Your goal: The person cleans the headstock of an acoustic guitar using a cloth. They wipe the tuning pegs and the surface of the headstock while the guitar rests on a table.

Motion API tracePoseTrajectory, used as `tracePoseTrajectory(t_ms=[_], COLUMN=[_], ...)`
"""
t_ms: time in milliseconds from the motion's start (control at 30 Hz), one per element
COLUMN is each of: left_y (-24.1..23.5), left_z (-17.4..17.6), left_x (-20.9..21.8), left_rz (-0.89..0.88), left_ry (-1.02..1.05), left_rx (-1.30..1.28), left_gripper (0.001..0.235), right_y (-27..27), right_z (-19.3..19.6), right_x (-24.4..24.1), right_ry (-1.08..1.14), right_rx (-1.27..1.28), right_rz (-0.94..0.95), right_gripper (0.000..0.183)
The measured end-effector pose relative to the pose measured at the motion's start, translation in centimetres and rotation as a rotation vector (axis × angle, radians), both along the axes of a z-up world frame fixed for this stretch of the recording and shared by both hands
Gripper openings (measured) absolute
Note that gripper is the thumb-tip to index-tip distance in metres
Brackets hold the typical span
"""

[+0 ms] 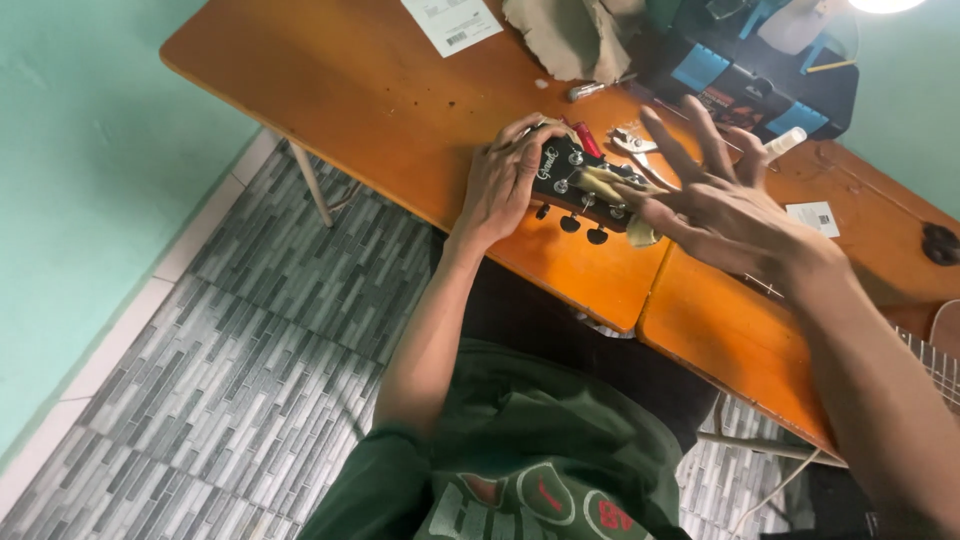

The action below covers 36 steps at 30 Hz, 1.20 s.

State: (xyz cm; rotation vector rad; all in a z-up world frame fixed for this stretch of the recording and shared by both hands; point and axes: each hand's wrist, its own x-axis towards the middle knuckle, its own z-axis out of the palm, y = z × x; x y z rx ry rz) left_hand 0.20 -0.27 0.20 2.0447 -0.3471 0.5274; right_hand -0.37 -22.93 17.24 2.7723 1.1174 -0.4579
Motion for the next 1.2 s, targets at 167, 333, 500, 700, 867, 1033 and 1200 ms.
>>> tracePoseTrajectory(t_ms=[167, 333, 500, 700, 867, 1033, 1200], left_y=[0.1, 0.3, -0.1, 0.0, 0.1, -0.1, -0.2], left_z=[0.3, -0.1, -0.6, -0.5, 0.4, -1.1, -1.2], left_x=[-0.5, -0.1, 0.3, 0.1, -0.1, 0.7, 0.6], left_rz=[0.018, -0.021, 0.017, 0.016, 0.004, 0.039, 0.035], left_ry=[0.001, -0.083, -0.091, -0.058, -0.175, -0.101, -0.082], left_rx=[-0.046, -0.076, 0.02, -0.035, -0.022, -0.005, -0.005], left_gripper=[0.079, 0.071, 0.07, 0.079, 0.068, 0.071, 0.075], right_y=[5.1, 3.2, -1.6, 2.3, 5.9, 0.7, -0.9], right_z=[-0.9, -0.2, 0.7, -0.7, -1.7, -0.7, 0.6], right_x=[0.8, 0.3, -0.7, 0.4, 1.4, 0.6, -0.8], right_ry=[0.085, 0.07, 0.081, 0.099, 0.145, 0.152, 0.122], right_rx=[0.018, 0.117, 0.067, 0.061, 0.107, 0.078, 0.122], right_rz=[-0.002, 0.022, -0.048, -0.046, -0.039, -0.054, -0.057], right_gripper=[0.075, 0.068, 0.066, 0.075, 0.099, 0.071, 0.071])
